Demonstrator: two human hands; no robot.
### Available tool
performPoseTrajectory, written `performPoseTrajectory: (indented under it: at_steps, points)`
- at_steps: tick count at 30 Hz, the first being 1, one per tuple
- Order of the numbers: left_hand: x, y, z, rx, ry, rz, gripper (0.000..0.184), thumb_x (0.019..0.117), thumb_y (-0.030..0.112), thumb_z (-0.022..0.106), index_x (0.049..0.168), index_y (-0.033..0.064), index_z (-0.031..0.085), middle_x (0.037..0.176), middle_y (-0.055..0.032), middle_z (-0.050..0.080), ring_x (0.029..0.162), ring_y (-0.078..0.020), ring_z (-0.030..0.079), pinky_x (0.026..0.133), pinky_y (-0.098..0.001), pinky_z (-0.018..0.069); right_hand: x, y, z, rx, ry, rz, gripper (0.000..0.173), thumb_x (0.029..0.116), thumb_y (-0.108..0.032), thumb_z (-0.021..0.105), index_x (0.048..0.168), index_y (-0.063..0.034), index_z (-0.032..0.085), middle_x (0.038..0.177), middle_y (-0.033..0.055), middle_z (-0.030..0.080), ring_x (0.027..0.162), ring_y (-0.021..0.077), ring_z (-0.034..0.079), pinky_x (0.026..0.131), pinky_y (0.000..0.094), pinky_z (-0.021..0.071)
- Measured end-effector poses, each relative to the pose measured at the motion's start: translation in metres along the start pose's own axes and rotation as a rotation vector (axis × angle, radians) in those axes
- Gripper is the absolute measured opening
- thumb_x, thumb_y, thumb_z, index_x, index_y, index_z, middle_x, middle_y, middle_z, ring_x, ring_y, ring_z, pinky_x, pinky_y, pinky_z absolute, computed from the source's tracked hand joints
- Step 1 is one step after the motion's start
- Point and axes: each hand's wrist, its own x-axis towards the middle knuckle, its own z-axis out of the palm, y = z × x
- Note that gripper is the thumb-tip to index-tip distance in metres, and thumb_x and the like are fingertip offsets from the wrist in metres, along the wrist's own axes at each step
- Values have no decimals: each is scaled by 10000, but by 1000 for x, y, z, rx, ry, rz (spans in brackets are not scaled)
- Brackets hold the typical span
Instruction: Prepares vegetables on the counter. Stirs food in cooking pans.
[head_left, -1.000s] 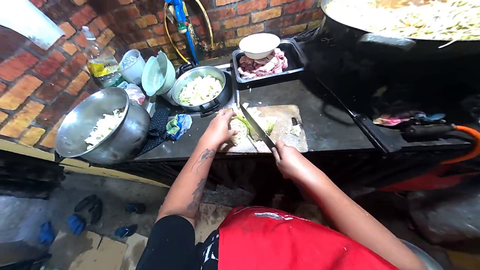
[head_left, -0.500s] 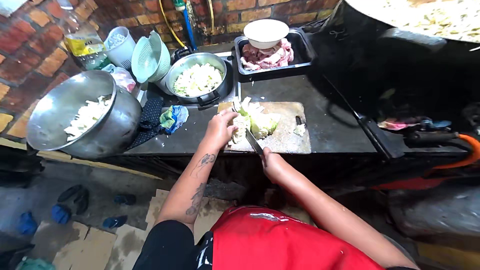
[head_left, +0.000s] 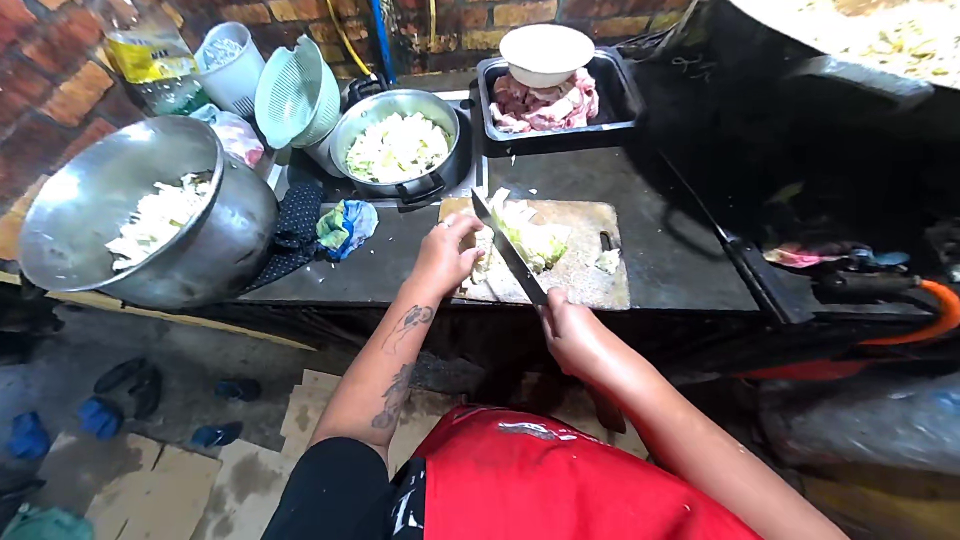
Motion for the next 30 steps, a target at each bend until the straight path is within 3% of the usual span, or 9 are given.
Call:
performPoseTrajectory:
  at_steps: [7,12,14,18,30]
  points:
    - [-3,-2,6,18,32,18,355,897,76,759,1245,48,696,1326,-170,657,1227,-332,637,1038,-523,509,38,1,40,-10,-28,56,286,1127,-217,346,1321,-39,456,990,198,663,915,343,713,816,506,572]
    - [-9,-9,16,-32,132,53,374,878,75,774,1245,56,702,1340,-178,645,1226,-320,642,1024,-509,531,19,0,9,-41,-63,51,287,1135,-253,345,1282,-44,478,920,176,633,765,305,695,719,469,580]
    - [-11,-11,18,-58,167,54,366,870,76,782,1229,57,712,1327,-191,640,1173,-329,661,973,-509,555,-2,-3,-6,-43,12,34,260,1132,-247,361,1236,-45,487,872,157,620,729,287,681,695,454,573]
    - [-13,-12,19,-95,175,37,351,870,52,770,1218,47,720,1299,-185,657,1157,-317,669,976,-498,555,-20,-6,-12,-24,117,-22,251,1130,-253,373,1186,-40,493,798,122,599,648,242,662,647,416,569]
    - [-8,-11,22,-66,172,67,323,881,54,765,1201,50,725,1296,-161,670,1162,-305,674,979,-483,557,28,-15,20,-11,1,27,232,1128,-212,356,1243,-36,452,827,149,613,661,259,678,654,426,583]
